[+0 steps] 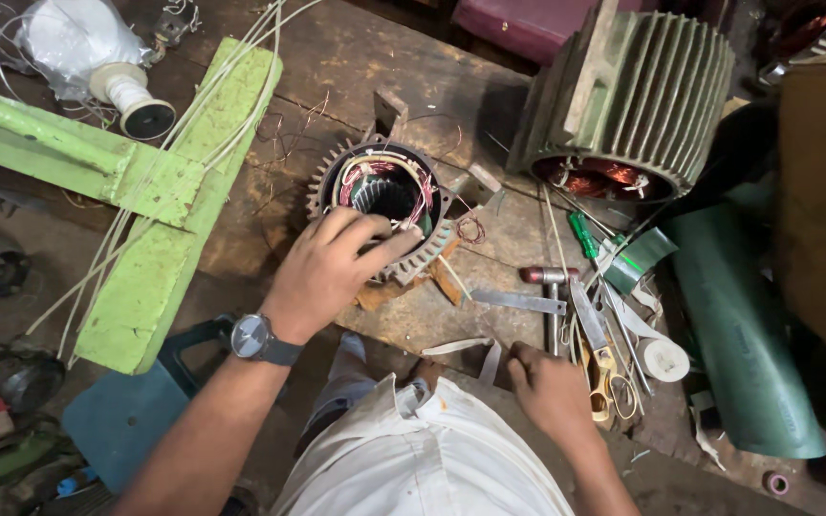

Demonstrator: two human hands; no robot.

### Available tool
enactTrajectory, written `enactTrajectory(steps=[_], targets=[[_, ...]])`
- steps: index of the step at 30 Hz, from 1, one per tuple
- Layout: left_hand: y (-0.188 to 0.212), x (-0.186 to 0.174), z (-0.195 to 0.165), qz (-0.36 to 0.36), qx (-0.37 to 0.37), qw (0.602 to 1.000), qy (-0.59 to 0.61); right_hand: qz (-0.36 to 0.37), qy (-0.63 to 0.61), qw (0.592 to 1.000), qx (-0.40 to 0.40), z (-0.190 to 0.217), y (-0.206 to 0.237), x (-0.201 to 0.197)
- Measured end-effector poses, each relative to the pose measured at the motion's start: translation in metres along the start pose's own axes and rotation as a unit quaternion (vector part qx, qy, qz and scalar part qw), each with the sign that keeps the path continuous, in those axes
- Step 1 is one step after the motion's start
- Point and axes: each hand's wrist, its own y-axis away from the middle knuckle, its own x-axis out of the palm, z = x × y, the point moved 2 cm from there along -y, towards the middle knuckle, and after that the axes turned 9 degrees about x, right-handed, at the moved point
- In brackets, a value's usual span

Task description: The person works at a cluttered workbench rewinding an electric motor stator, feeding white insulating sleeves and wire into the stator slots and pressing the windings into place by hand. They use pliers to cut and position wire and pick up a hammer at one point while fitting the coils.

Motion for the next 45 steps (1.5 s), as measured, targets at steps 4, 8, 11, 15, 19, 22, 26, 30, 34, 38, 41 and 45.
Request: enactTrajectory(steps=[4, 8, 11, 15, 19, 22, 26, 30, 34, 38, 41, 45], targets=[[0.0, -0.004, 0.003, 0.006, 0.012, 1.0, -0.022, 0.006, -0.048, 0.999, 0.005, -0.011, 0.006, -0.009], [-0.009, -0.011, 0.005, 0.028, -0.004, 1.0, 0.012, -0.005, -0.049, 0.999, 0.014, -0.01, 0.005, -0.008], [-0.021, -0.011, -0.002, 0.002, -0.057, 0.998, 0.033, -0.045, -0.074, 0.996, -0.03, -0.007, 0.007, -0.005], [-0.04, 0.012, -0.015, -0.061, -0.177, 0.982, 0.012, -0.047, -0.086, 0.995, -0.025, -0.009, 0.008, 0.002], [-0.048, 0.035, -0.016, -0.053, -0.256, 0.965, -0.007, -0.05, -0.084, 0.995, -0.016, -0.014, 0.006, 0.009], [-0.052, 0.043, -0.016, -0.023, -0.247, 0.968, -0.024, -0.051, -0.081, 0.995, -0.01, -0.017, 0.005, 0.013], [-0.057, 0.046, -0.014, 0.027, -0.26, 0.963, -0.063, -0.061, -0.076, 0.995, -0.035, -0.019, 0.005, 0.012], [-0.058, 0.051, -0.011, 0.049, -0.277, 0.959, -0.031, -0.053, -0.106, 0.993, 0.0, -0.019, 0.006, 0.007], [-0.057, 0.05, -0.014, 0.055, -0.256, 0.964, -0.039, -0.011, -0.165, 0.985, 0.042, -0.016, 0.01, -0.002], [-0.043, 0.03, -0.016, -0.001, -0.168, 0.986, 0.005, -0.009, -0.257, 0.966, 0.016, -0.018, 0.022, -0.017], [-0.024, 0.013, -0.014, -0.055, -0.095, 0.994, -0.012, -0.024, -0.18, 0.983, -0.04, -0.019, 0.028, -0.021], [-0.013, 0.012, -0.004, -0.036, -0.106, 0.993, 0.022, 0.044, -0.21, 0.976, -0.023, -0.024, 0.024, -0.008]])
